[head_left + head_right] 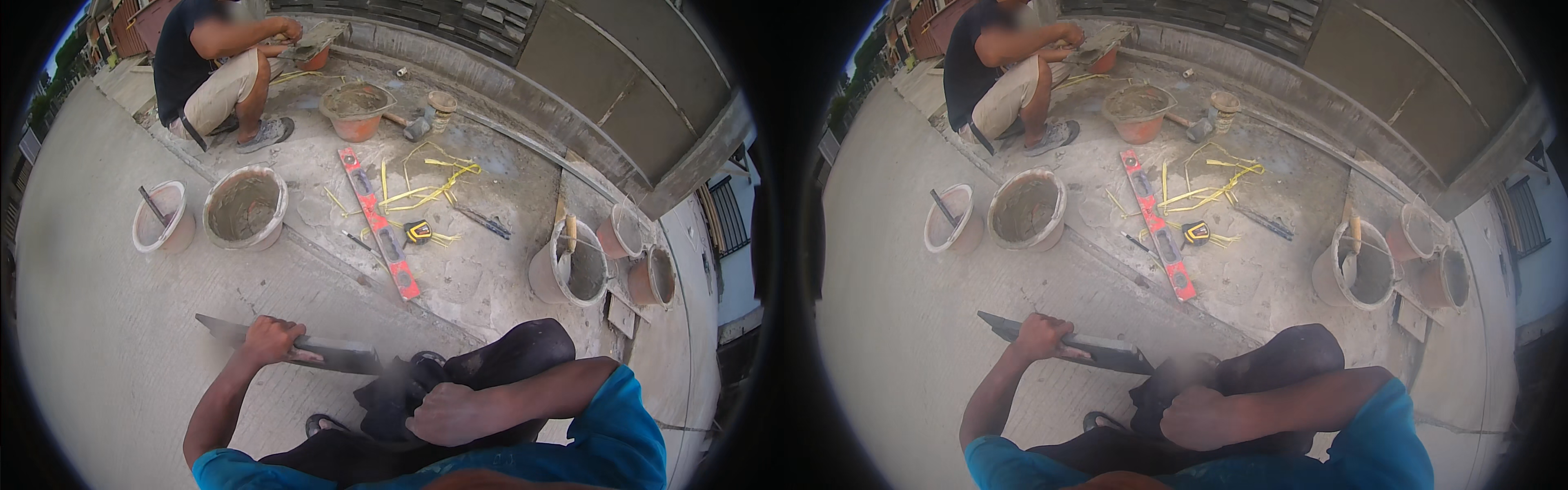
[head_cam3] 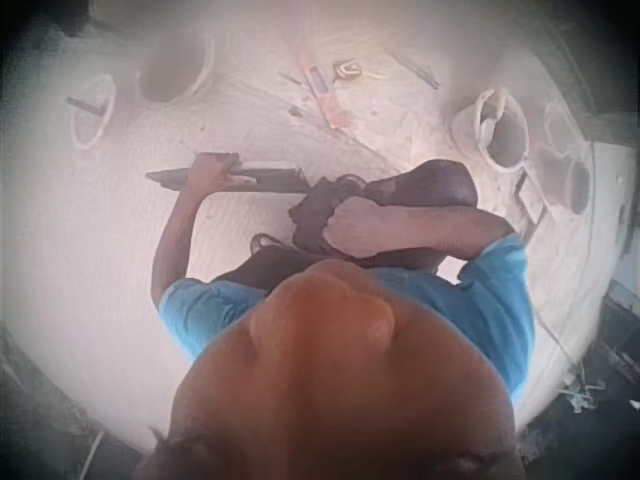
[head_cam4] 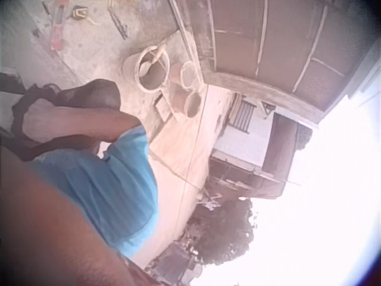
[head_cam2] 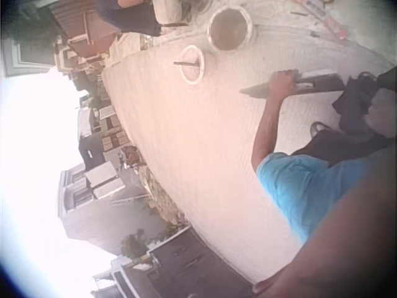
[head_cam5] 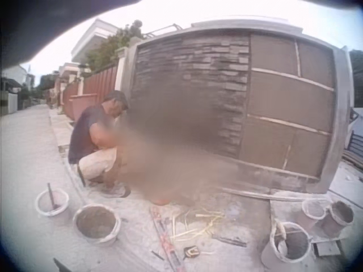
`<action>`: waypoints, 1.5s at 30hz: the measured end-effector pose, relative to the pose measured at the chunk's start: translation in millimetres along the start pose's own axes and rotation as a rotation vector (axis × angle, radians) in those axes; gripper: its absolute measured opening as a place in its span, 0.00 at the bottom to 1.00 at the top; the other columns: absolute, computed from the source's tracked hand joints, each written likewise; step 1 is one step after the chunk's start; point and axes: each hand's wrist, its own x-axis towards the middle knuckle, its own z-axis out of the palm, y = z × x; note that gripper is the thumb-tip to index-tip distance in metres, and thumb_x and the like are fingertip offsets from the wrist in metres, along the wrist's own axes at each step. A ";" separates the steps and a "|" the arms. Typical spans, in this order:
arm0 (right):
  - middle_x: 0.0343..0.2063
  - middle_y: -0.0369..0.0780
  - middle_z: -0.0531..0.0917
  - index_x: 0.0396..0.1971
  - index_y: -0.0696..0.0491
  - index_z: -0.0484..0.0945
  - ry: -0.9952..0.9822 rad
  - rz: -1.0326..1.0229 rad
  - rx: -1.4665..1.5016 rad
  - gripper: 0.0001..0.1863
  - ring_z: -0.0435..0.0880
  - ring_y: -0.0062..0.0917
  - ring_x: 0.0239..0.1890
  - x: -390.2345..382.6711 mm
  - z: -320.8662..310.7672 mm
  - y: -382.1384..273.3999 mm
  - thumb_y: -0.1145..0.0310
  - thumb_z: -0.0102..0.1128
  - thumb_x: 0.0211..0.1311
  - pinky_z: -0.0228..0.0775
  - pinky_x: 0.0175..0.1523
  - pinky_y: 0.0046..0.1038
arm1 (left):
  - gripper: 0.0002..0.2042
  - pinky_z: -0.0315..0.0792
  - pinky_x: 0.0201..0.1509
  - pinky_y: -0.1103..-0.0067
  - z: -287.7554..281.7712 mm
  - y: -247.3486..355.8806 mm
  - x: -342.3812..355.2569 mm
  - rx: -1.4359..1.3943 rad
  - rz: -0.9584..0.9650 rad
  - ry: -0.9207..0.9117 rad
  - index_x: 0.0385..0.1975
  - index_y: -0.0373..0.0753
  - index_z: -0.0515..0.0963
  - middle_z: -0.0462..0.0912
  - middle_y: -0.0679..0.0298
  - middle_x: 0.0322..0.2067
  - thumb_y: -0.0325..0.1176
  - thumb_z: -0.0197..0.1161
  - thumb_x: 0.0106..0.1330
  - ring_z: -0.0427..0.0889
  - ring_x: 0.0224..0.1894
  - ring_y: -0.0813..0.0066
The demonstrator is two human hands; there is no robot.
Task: The person uses an angle grinder to cut a sheet of stone tiles on the floor. After cutting, the person stands, carries the cut tiles to a wall, and places them onto the wall surface.
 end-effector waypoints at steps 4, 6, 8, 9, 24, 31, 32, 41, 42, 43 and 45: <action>0.23 0.50 0.84 0.37 0.62 0.78 -0.250 -0.030 -0.001 0.11 0.88 0.49 0.30 73.9 4.4 25.6 0.68 0.57 0.63 0.80 0.35 0.47 | 0.30 0.72 0.20 0.74 20.3 -27.4 -88.3 -0.120 -0.381 0.485 0.21 0.39 0.77 0.77 0.65 0.11 0.63 0.80 0.47 0.80 0.14 0.68; 0.39 0.50 0.85 0.47 0.57 0.77 -0.345 0.006 0.055 0.20 0.86 0.49 0.46 115.9 -0.5 29.2 0.53 0.55 0.73 0.77 0.51 0.50 | 0.23 0.76 0.26 0.76 33.4 -36.7 -138.3 -0.514 -0.724 0.587 0.29 0.33 0.82 0.84 0.61 0.17 0.48 0.83 0.54 0.84 0.20 0.78; 0.49 0.48 0.82 0.57 0.55 0.75 -0.287 0.097 0.011 0.28 0.82 0.44 0.55 157.7 -10.2 41.1 0.46 0.55 0.73 0.74 0.59 0.45 | 0.24 0.81 0.38 0.76 26.4 -29.3 -164.3 -0.967 -0.911 0.848 0.43 0.28 0.84 0.88 0.59 0.28 0.46 0.77 0.63 0.88 0.30 0.71; 0.53 0.48 0.81 0.61 0.55 0.73 -0.128 0.118 0.071 0.31 0.82 0.42 0.57 181.7 -6.9 54.5 0.44 0.56 0.72 0.73 0.61 0.43 | 0.27 0.81 0.42 0.74 30.3 -34.7 -183.8 -1.002 -1.028 0.884 0.45 0.27 0.83 0.88 0.56 0.33 0.50 0.76 0.63 0.88 0.36 0.69; 0.63 0.47 0.77 0.68 0.62 0.68 0.397 0.196 1.289 0.31 0.75 0.29 0.62 499.6 130.0 103.5 0.56 0.56 0.74 0.66 0.66 0.29 | 0.48 0.71 0.69 0.57 269.4 -117.0 -259.6 -1.786 -1.647 1.227 0.67 0.22 0.64 0.75 0.42 0.63 0.63 0.68 0.64 0.79 0.62 0.49; 0.57 0.46 0.82 0.66 0.62 0.73 0.457 0.381 1.300 0.28 0.79 0.29 0.59 575.9 185.9 190.5 0.64 0.57 0.69 0.69 0.63 0.30 | 0.39 0.73 0.66 0.57 372.3 -185.8 -204.5 -1.723 -1.807 1.225 0.65 0.26 0.65 0.77 0.46 0.58 0.54 0.70 0.67 0.79 0.60 0.53; 0.57 0.46 0.83 0.65 0.62 0.74 0.478 0.374 1.283 0.28 0.80 0.30 0.59 587.6 186.1 202.2 0.65 0.57 0.69 0.69 0.63 0.31 | 0.38 0.73 0.66 0.57 375.8 -197.2 -196.1 -1.697 -1.796 1.223 0.64 0.27 0.66 0.78 0.47 0.57 0.54 0.69 0.68 0.79 0.60 0.54; 0.49 0.45 0.86 0.58 0.60 0.81 0.656 0.471 0.946 0.22 0.84 0.30 0.51 641.5 183.1 291.5 0.65 0.60 0.67 0.72 0.58 0.30 | 0.31 0.74 0.62 0.58 400.9 -267.5 -149.1 -1.711 -1.726 0.996 0.58 0.30 0.71 0.79 0.50 0.56 0.53 0.67 0.70 0.79 0.59 0.56; 0.50 0.49 0.86 0.57 0.60 0.81 0.690 0.463 0.890 0.24 0.85 0.36 0.52 646.7 183.3 299.6 0.63 0.61 0.65 0.73 0.59 0.33 | 0.31 0.75 0.61 0.58 405.3 -275.4 -146.7 -1.672 -1.728 0.956 0.58 0.29 0.72 0.79 0.50 0.55 0.53 0.67 0.70 0.79 0.59 0.56; 0.49 0.50 0.86 0.57 0.59 0.81 0.687 0.457 0.825 0.24 0.85 0.37 0.52 651.6 182.0 309.0 0.63 0.62 0.65 0.73 0.58 0.33 | 0.32 0.75 0.61 0.59 409.9 -283.2 -144.8 -1.634 -1.729 0.915 0.57 0.29 0.72 0.79 0.50 0.55 0.53 0.68 0.70 0.79 0.59 0.56; 0.47 0.50 0.87 0.58 0.58 0.81 0.676 0.446 0.697 0.24 0.85 0.38 0.51 656.0 163.4 312.3 0.62 0.63 0.64 0.74 0.58 0.34 | 0.33 0.80 0.53 0.64 419.9 -301.5 -146.5 -1.550 -1.776 0.793 0.55 0.27 0.74 0.79 0.48 0.55 0.55 0.69 0.67 0.82 0.55 0.57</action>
